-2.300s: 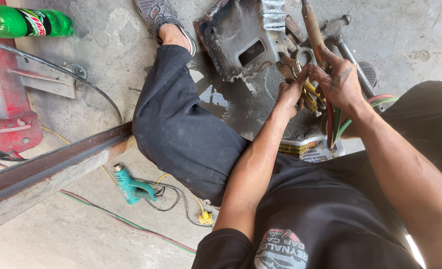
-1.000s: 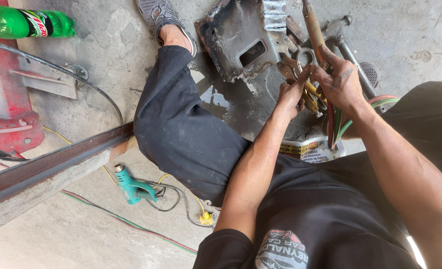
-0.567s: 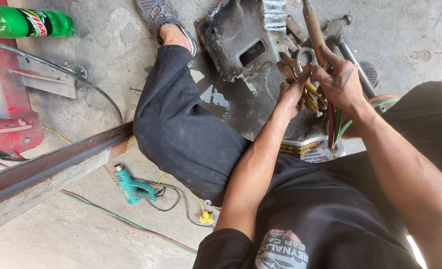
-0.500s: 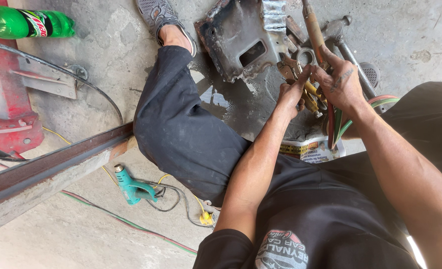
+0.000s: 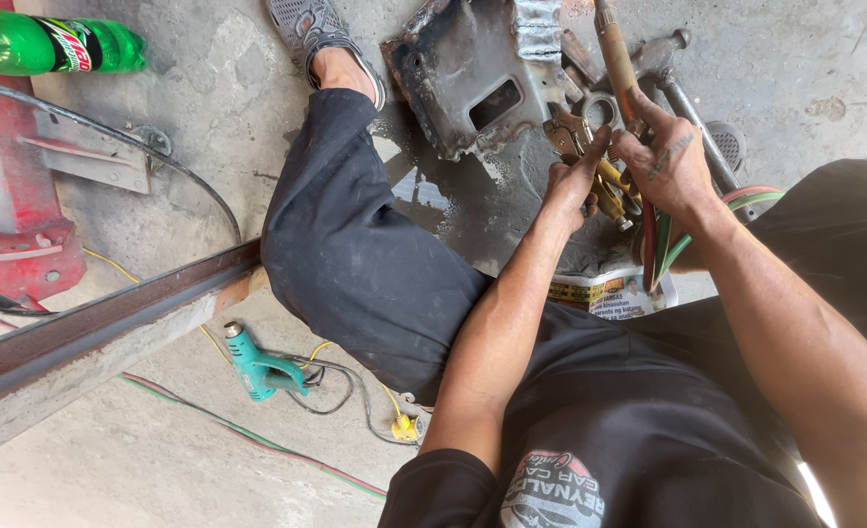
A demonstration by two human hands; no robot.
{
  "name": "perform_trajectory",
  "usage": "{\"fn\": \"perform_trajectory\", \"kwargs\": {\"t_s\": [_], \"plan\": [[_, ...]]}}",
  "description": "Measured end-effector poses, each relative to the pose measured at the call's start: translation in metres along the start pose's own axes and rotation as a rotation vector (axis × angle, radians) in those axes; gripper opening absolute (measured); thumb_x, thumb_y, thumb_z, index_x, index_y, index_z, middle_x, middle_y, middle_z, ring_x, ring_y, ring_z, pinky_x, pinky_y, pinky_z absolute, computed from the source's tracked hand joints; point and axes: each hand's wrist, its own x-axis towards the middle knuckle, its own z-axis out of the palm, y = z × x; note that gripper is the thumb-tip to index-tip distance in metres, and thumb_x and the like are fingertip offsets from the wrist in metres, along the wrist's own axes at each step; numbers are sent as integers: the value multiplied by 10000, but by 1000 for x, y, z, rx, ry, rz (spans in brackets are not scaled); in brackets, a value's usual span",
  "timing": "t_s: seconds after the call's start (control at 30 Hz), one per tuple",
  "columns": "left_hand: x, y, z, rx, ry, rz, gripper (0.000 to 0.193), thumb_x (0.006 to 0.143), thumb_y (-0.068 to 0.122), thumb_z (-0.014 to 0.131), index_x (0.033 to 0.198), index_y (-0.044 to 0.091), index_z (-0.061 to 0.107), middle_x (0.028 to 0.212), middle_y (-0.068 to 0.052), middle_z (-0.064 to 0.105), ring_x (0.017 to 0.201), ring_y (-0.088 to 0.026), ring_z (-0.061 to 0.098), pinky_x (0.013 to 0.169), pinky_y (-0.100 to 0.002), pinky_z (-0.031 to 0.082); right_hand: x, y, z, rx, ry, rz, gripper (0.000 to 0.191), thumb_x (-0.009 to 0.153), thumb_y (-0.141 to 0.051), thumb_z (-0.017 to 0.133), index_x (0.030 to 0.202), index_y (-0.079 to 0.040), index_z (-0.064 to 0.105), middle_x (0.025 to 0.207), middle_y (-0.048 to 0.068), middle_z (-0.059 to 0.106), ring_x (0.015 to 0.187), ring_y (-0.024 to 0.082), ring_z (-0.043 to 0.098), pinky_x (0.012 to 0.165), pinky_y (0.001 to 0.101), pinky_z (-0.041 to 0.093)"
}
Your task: The person uses a welding torch to apply heat and fuse a metal part on the floor. They hold the torch with one hand and guide the welding rod with the other, creating a weld bead along the edge of the metal piece.
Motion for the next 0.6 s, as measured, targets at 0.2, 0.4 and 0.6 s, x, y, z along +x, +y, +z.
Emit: {"fn": "perform_trajectory", "kwargs": {"t_s": [0.2,0.4,0.6], "plan": [[0,0,-1,-22,-8,7,749,719,767,704,872,36,647,592,-39,621,373,-68,477,302,-238,338,1,2,1,7,1,-9,674,956,-208,607,1586,-23,456,750,112,639,619,134,608,566,335,491],[1,-2,-1,-17,3,-8,758,716,775,707,868,35,652,592,-29,616,374,-63,457,301,-240,335,2,4,1,-19,7,-24,665,967,-210,608,1591,-28,468,745,126,634,623,141,592,571,341,479],[3,-4,-2,-13,7,-12,736,735,760,700,860,37,646,587,-42,629,370,-66,468,302,-238,338,1,3,2,6,2,-25,640,992,-204,609,1586,-26,450,818,145,679,640,146,632,566,336,504]]}}
